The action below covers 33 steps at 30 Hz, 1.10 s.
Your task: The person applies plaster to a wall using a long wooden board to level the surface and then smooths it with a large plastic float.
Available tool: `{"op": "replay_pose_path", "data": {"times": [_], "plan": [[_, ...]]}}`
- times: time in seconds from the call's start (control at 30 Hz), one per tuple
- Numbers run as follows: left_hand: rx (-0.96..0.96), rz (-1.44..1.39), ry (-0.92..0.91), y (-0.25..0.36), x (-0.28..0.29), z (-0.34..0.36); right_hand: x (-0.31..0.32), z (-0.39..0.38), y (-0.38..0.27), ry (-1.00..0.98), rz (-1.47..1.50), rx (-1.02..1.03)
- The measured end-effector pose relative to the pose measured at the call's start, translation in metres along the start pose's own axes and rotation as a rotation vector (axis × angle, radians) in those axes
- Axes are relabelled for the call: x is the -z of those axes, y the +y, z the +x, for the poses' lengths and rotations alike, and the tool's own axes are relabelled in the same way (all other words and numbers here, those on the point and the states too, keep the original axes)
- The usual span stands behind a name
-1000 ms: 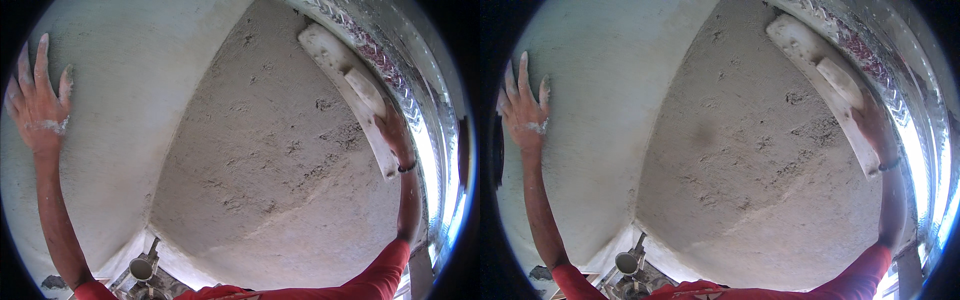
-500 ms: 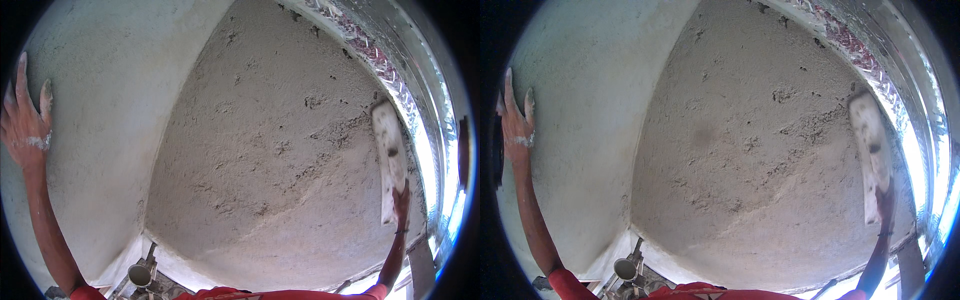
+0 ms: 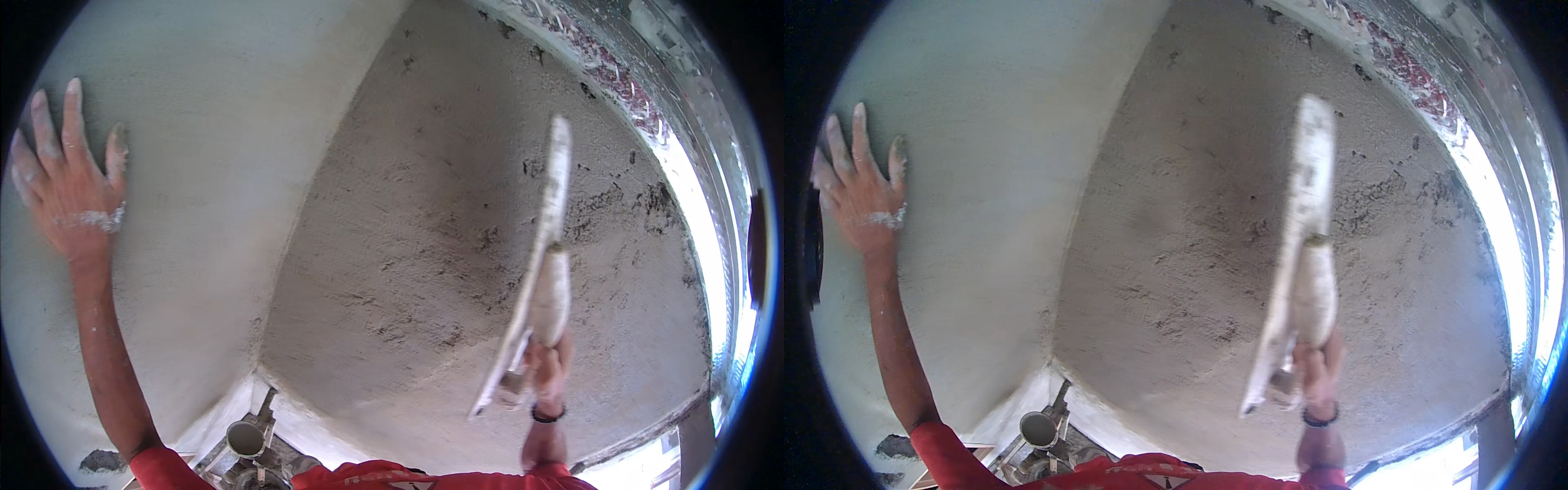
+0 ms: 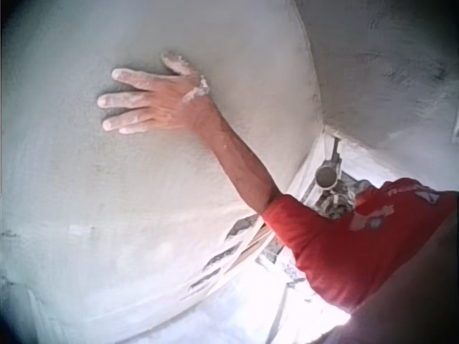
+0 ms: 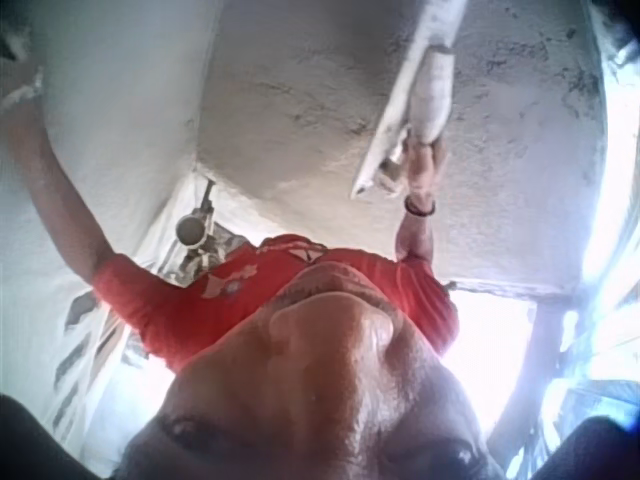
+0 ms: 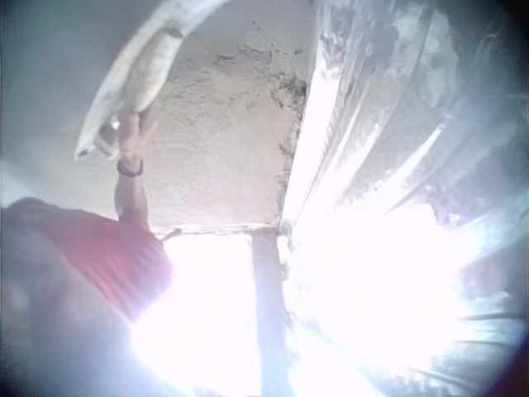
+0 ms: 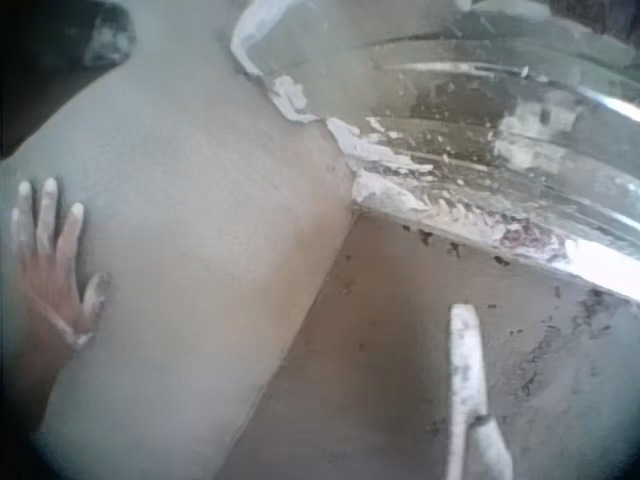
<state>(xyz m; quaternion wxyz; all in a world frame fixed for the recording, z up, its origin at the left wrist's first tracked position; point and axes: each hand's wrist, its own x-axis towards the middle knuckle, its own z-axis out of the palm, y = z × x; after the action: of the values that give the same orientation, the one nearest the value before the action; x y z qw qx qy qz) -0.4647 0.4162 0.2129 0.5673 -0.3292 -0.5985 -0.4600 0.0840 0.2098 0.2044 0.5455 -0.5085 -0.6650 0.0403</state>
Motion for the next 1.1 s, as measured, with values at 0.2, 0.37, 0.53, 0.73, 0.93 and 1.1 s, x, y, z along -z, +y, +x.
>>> {"op": "replay_pose_path", "data": {"times": [0.2, 0.37, 0.53, 0.73, 0.93, 1.1], "plan": [[-0.008, -0.002, -0.030, 0.007, 0.005, 0.003, -0.156, 0.050, -0.011, -0.028, 0.250, 0.000], [-0.040, -0.018, -0.078, 0.006, 0.009, 0.005, -0.239, 0.106, -0.023, 0.122, 0.196, -0.039], [-0.038, -0.039, -0.117, 0.009, 0.013, 0.007, -0.288, 0.145, -0.016, 0.186, 0.237, 0.052], [-0.037, -0.057, -0.147, 0.005, 0.011, 0.005, -0.333, 0.189, -0.006, 0.379, 0.129, 0.187], [-0.070, -0.049, -0.144, 0.003, 0.010, 0.007, -0.355, 0.225, -0.011, 0.545, -0.093, 0.313], [-0.059, -0.031, -0.170, 0.002, 0.010, 0.005, -0.359, 0.227, -0.020, 0.500, -0.110, 0.256]]}}
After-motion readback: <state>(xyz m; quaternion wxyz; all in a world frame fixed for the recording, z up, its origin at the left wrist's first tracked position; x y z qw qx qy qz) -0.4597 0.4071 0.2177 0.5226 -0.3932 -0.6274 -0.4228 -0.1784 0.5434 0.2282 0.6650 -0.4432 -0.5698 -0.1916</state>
